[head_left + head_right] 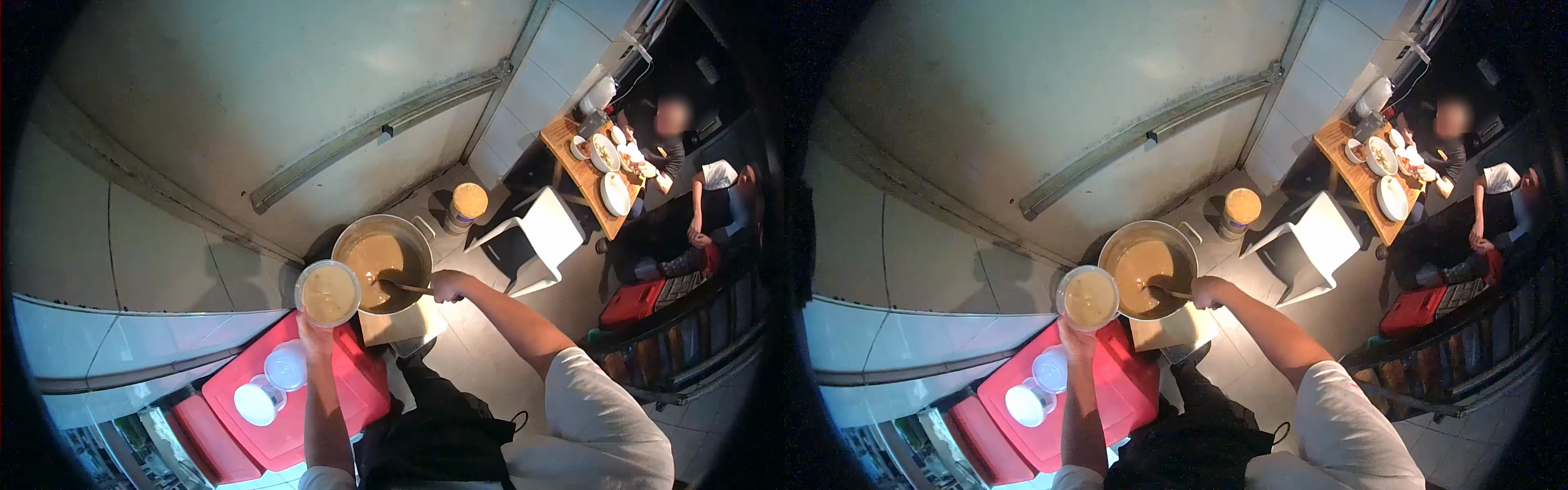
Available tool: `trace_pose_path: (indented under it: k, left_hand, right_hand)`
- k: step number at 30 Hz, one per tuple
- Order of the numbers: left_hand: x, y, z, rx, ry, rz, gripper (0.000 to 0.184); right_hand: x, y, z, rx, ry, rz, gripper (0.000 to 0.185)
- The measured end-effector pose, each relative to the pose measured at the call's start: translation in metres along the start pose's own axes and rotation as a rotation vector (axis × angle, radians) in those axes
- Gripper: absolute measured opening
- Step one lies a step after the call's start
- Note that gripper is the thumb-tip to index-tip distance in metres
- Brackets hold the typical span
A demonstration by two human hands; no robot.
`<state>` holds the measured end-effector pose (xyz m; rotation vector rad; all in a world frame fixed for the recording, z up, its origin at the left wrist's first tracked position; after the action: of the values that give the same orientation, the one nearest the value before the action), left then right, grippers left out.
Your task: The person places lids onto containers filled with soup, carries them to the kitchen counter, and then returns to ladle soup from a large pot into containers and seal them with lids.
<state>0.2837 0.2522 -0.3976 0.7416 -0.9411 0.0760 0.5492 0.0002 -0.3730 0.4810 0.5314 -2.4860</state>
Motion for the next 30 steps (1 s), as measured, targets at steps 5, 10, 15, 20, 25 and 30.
trace_pose_path:
  k: [5, 10, 15, 20, 25, 30]
  left_hand:
    - [0.001, 0.008, -0.002, 0.020, 0.058, -0.052, 0.064]
    - [0.013, 0.015, 0.001, 0.058, 0.021, -0.120, 0.065]
    - [0.027, 0.022, 0.002, 0.064, 0.000, -0.129, 0.065]
    - [0.019, 0.023, -0.002, 0.044, 0.039, -0.100, 0.063]
    - [0.009, 0.020, -0.005, 0.047, 0.025, -0.117, 0.063]
    - [0.011, 0.020, 0.000, 0.064, 0.052, -0.133, 0.065]
  right_hand:
    - [-0.006, 0.044, -0.042, -0.011, -0.167, -0.317, 0.015]
    - [-0.002, 0.068, -0.066, -0.123, -0.220, -0.502, 0.010]
    - [0.005, 0.097, -0.086, -0.176, -0.414, -0.759, 0.011]
    - [-0.003, 0.110, -0.055, -0.292, -0.409, -0.771, 0.013]
    - [0.001, 0.120, -0.017, -0.251, -0.398, -0.855, 0.012]
    - [0.040, 0.141, 0.006, -0.292, -0.394, -1.117, 0.044]
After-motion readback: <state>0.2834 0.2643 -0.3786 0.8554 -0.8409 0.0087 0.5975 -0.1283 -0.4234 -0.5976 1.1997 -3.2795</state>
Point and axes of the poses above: each hand's wrist, its own z-axis away from the middle knuckle, its own x-axis out of the palm, y = z × x, the point moved 1 cm from there along -z, towards the middle knuckle, and after that the axes turned 7 degrees about z, right-handed, at the moved point
